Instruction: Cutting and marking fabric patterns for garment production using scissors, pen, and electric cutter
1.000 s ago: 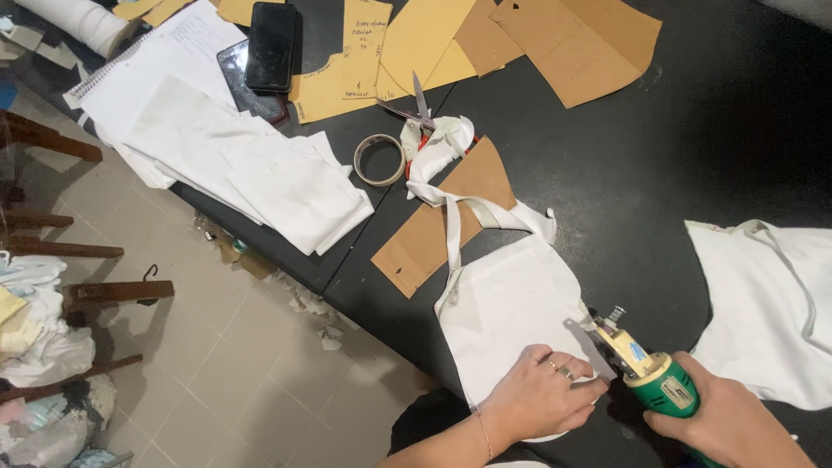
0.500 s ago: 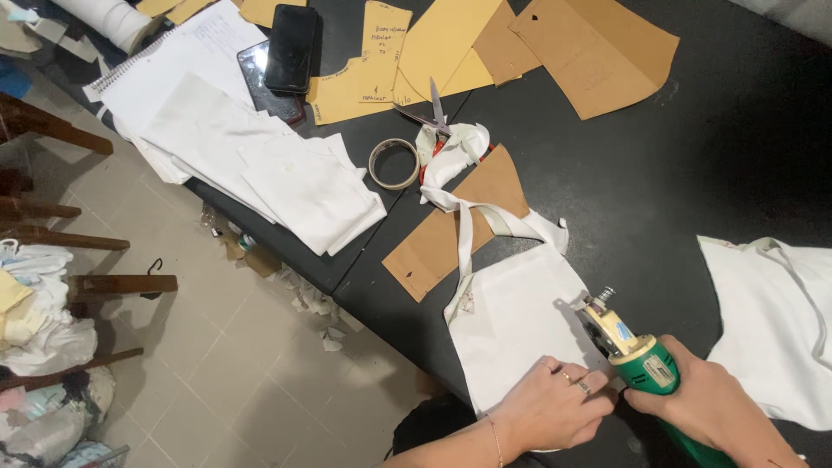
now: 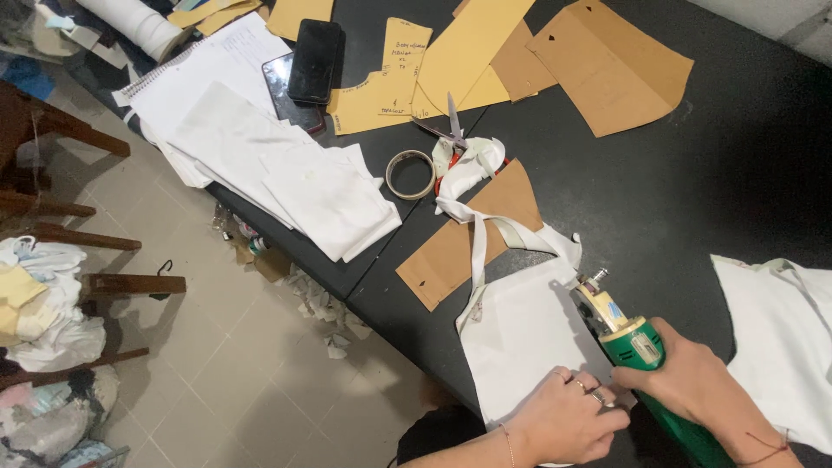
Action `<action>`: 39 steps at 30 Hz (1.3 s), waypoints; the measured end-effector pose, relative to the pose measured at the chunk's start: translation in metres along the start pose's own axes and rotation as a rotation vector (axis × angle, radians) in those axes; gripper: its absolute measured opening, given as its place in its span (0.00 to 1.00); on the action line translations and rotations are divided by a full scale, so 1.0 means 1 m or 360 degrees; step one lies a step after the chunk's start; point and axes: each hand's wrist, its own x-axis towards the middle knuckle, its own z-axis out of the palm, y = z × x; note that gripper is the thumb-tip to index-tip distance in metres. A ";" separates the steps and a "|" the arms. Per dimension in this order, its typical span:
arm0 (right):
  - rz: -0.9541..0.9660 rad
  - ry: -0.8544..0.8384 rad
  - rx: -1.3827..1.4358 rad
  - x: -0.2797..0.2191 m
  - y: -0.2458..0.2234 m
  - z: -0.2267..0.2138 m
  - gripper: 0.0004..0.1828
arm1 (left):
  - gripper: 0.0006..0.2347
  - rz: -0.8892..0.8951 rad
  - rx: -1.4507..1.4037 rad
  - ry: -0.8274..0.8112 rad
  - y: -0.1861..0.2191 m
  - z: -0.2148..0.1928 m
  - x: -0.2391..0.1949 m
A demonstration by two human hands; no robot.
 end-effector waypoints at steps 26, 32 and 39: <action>-0.0047 -0.0050 0.0107 0.003 -0.063 -0.031 0.37 | 0.08 0.0005 -0.0106 -0.0136 -0.007 -0.001 -0.002; 0.0012 -0.0010 0.0204 -0.017 -0.017 -0.024 0.27 | 0.05 -0.0365 -0.0208 0.0245 -0.071 -0.024 0.011; -0.0462 0.0032 0.1237 0.161 0.300 0.133 0.38 | 0.13 -0.0783 0.0311 0.0029 -0.136 -0.059 0.071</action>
